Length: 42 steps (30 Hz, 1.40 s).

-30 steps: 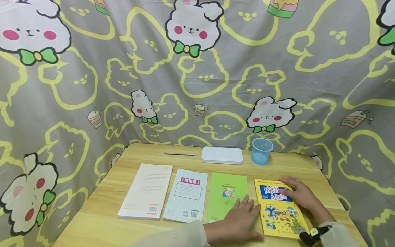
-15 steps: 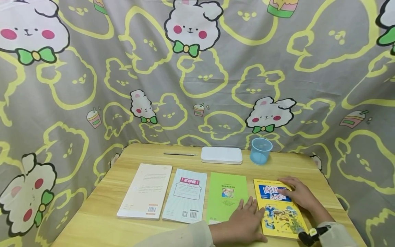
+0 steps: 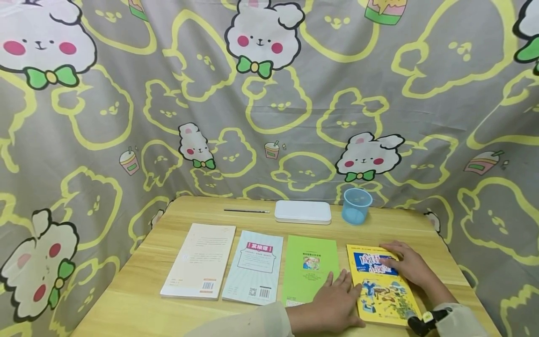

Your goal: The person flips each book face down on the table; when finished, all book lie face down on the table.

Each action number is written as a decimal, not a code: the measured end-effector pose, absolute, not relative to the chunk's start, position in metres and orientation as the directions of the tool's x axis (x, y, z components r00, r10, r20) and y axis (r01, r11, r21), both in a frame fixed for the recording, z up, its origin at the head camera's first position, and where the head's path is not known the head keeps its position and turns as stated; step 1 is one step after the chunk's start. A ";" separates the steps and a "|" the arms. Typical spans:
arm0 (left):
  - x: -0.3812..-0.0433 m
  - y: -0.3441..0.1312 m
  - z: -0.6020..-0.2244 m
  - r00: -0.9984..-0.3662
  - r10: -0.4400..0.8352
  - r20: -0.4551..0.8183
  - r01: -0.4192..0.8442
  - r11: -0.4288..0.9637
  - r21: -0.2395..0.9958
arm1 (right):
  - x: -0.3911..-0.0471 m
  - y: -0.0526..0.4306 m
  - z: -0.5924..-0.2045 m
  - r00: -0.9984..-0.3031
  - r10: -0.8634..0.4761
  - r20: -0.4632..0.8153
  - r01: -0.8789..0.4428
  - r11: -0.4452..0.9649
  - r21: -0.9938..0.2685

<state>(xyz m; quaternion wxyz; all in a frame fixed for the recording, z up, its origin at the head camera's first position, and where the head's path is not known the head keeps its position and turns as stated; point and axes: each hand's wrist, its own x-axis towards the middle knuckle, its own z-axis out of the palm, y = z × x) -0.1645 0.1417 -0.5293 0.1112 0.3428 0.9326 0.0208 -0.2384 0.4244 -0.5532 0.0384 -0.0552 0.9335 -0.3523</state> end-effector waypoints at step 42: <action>-0.165 0.135 -0.524 -0.719 0.695 0.023 0.626 0.632 0.456 | -0.241 0.417 -0.534 -0.976 -0.210 -0.051 -0.128 0.751 -0.648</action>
